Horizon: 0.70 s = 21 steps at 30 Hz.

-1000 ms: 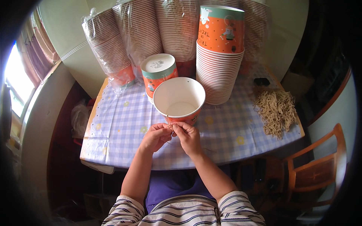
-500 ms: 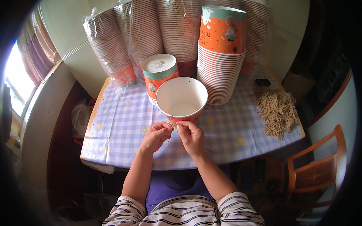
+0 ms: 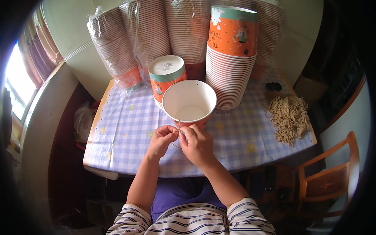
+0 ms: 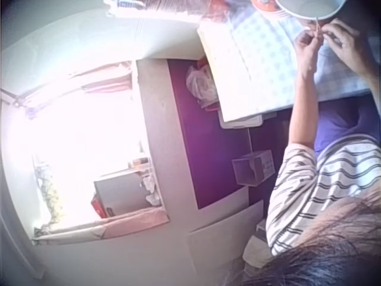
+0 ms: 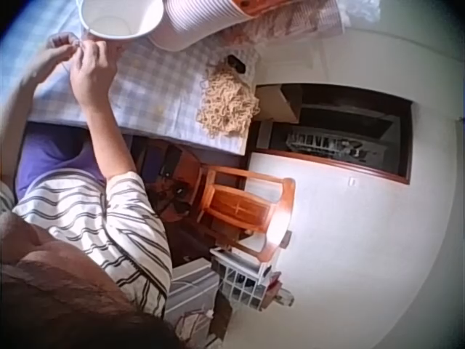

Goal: Threading string handles through pre-punched holes in paper buckets.

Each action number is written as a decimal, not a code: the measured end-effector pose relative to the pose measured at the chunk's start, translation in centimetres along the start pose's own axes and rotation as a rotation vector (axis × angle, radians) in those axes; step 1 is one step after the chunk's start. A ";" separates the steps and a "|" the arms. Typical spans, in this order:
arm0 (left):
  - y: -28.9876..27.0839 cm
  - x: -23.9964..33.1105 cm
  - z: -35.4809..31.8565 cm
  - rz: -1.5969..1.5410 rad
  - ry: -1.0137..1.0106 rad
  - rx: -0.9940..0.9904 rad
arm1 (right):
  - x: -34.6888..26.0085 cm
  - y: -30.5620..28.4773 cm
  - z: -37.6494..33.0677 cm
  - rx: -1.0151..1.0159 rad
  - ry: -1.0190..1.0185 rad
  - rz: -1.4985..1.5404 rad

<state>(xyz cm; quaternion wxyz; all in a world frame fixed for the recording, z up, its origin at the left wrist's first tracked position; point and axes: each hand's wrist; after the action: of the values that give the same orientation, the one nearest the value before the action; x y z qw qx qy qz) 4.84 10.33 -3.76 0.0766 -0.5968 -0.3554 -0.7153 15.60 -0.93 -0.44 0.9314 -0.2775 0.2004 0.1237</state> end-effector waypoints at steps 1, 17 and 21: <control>0.1 0.0 0.0 0.022 0.003 0.011 | 0.1 0.2 0.0 -0.005 -0.008 -0.051; 0.3 0.3 -0.2 0.072 -0.051 0.015 | 1.4 1.8 -1.1 -0.010 0.226 0.276; 0.1 0.2 -0.2 0.080 -0.065 0.010 | 1.6 1.5 -1.2 -0.079 0.334 0.519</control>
<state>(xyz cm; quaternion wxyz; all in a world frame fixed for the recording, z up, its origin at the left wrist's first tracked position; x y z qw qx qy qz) 4.66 10.20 -3.52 0.0967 -0.6332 -0.3372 -0.6900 16.19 -0.26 -2.81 0.8114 -0.2695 0.4097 0.3180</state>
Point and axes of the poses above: each hand's wrist, its own z-axis towards the middle knuckle, its own y-axis out of the palm, x = y × z
